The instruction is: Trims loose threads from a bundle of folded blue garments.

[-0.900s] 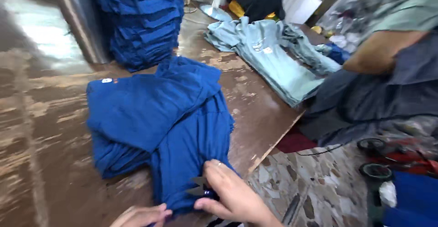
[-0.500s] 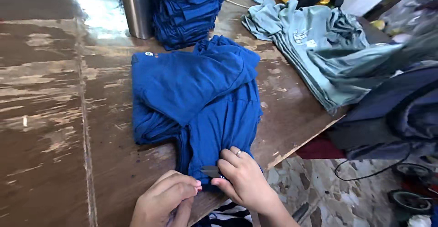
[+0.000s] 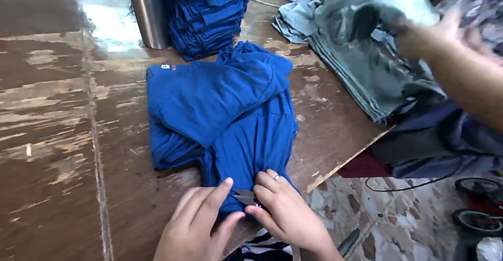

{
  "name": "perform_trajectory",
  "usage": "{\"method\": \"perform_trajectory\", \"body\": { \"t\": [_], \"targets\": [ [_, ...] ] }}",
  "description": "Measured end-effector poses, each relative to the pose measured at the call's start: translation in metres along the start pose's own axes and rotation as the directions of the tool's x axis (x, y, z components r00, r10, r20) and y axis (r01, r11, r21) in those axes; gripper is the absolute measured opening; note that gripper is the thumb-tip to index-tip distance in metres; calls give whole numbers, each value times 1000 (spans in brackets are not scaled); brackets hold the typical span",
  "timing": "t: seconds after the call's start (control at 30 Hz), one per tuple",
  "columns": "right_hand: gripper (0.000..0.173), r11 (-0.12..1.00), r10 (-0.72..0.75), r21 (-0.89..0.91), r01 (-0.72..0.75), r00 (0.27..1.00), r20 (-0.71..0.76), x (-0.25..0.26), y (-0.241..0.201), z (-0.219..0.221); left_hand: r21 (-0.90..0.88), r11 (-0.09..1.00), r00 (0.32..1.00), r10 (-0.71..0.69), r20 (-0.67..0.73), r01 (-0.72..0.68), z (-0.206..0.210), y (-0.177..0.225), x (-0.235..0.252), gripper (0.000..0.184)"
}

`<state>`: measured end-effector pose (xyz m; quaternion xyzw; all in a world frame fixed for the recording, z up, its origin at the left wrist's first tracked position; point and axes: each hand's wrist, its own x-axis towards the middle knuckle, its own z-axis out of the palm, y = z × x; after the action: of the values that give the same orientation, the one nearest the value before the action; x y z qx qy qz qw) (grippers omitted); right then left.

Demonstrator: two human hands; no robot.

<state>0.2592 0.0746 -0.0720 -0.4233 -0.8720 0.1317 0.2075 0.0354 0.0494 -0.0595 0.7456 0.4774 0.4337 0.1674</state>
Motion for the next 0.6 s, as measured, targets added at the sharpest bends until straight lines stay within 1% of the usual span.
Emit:
{"method": "perform_trajectory", "body": {
  "t": [0.03, 0.1, 0.23, 0.3, 0.37, 0.43, 0.47, 0.53, 0.57, 0.6],
  "targets": [
    [55, 1000, 0, -10, 0, 1000, 7, 0, 0, -1, 52, 998, 999, -26, 21, 25, 1, -1, -2, 41],
    [54, 999, 1, -36, 0, 1000, 14, -1, 0, -1, 70, 995, 996, -77, 40, 74, 2, -3, -8, 35],
    [54, 994, 3, -106, -3, 1000, -3, 3, -3, 4, -109, 982, 987, -152, 48, 157, -5, -1, -14, 30],
    [57, 991, -5, -133, 1, 999, -35, 6, -4, 8, -151, 974, 986, -161, 49, 167, -8, 0, -13, 25],
    [59, 992, -7, -124, 2, 999, -37, 6, -3, 8, -156, 978, 989, -124, 86, 136, -12, -2, -12, 16],
    [60, 996, -12, -88, 9, 999, -35, 5, -2, 7, -184, 979, 975, -45, 217, 86, -23, -4, -8, 14],
    [60, 997, -11, -71, 9, 999, -38, 5, -1, 8, -192, 980, 967, -10, 254, 61, -27, -5, -5, 14],
    [58, 998, -7, -67, 3, 998, -55, 5, -1, 10, -180, 984, 973, 23, 230, 19, -28, -6, -1, 13],
    [57, 998, 0, -67, -4, 998, -57, 5, -1, 11, -217, 976, 977, 39, 209, 8, -28, -7, 1, 11],
    [56, 998, 4, -65, -7, 999, -54, 6, -1, 12, -314, 949, 975, 69, 210, 1, -29, -7, 2, 8]
  ]
}}
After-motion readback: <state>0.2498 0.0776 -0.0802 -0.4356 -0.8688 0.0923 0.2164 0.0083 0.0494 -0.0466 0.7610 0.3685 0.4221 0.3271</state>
